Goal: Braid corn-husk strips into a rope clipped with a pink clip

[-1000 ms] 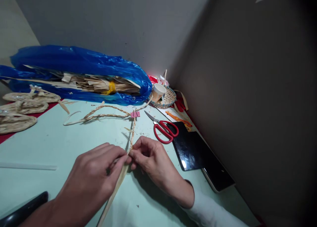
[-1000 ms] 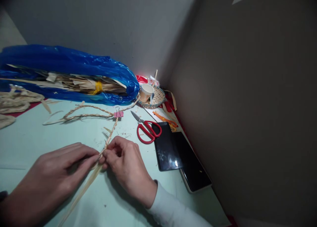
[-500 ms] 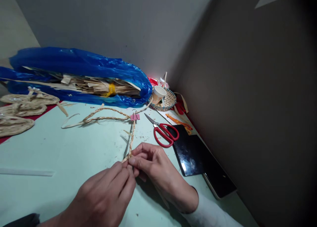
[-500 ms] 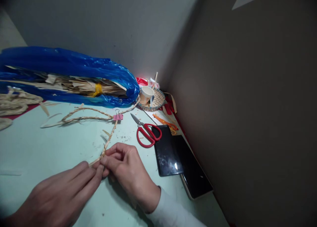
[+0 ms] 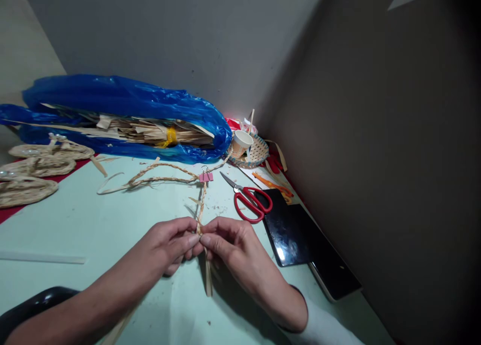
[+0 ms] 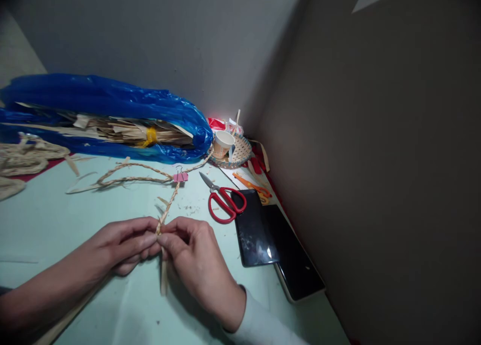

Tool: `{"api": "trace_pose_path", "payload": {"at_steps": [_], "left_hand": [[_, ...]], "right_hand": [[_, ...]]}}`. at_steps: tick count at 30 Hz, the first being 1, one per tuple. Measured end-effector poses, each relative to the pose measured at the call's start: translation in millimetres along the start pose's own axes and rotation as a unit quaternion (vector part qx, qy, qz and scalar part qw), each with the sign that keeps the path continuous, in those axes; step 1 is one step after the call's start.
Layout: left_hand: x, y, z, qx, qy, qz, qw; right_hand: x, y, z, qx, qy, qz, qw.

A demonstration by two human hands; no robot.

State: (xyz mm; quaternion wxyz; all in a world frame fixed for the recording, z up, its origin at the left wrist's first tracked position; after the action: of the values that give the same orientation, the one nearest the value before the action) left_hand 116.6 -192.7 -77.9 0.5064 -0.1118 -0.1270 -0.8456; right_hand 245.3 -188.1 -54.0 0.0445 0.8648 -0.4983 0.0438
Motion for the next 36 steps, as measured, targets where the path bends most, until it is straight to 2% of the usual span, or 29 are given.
{"api": "trace_pose_path", "payload": {"at_steps": [6, 11, 16, 19, 23, 27, 30, 34, 36], "left_hand": [[6, -2.0, 11, -0.109, 0.026, 0.074, 0.991], [5, -6.2, 8, -0.172, 0.026, 0.107, 0.979], [9, -6.3, 15, -0.304, 0.049, 0.122, 0.944], [12, -2.2, 21, -0.363, 0.052, 0.125, 0.922], [12, 6.4, 26, -0.415, 0.06, 0.115, 0.901], [12, 6.7, 21, -0.408, 0.04, 0.122, 0.904], [12, 2.9, 15, -0.362, 0.029, 0.117, 0.924], [9, 0.3, 10, -0.269, 0.046, 0.08, 0.959], [8, -2.0, 8, -0.225, 0.052, 0.075, 0.97]], "right_hand": [[6, -3, -14, 0.209, -0.05, 0.007, 0.977], [8, -3, -14, 0.292, -0.026, 0.012, 0.956], [13, -2, -18, 0.442, -0.023, 0.039, 0.896], [15, -1, -22, 0.465, -0.015, 0.038, 0.884], [16, 2, -24, 0.435, 0.008, 0.029, 0.9], [18, 13, -19, 0.446, 0.013, 0.041, 0.894], [23, 24, -15, 0.519, -0.037, 0.056, 0.852], [30, 39, -11, 0.637, -0.131, 0.076, 0.756], [32, 43, -10, 0.665, -0.163, 0.099, 0.723]]}}
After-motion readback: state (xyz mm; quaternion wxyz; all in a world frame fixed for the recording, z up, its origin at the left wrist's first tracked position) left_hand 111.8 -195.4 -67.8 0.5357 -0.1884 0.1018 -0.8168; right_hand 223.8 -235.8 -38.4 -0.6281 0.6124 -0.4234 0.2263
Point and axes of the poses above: each hand's wrist, its own x-axis away from the middle knuckle, its own y-axis out of the palm, z = x × y, the point moved 6 cm from there along -x, towards the middle knuckle, and after that the axes turned 7 degrees about -z, right-handed, at the moved point
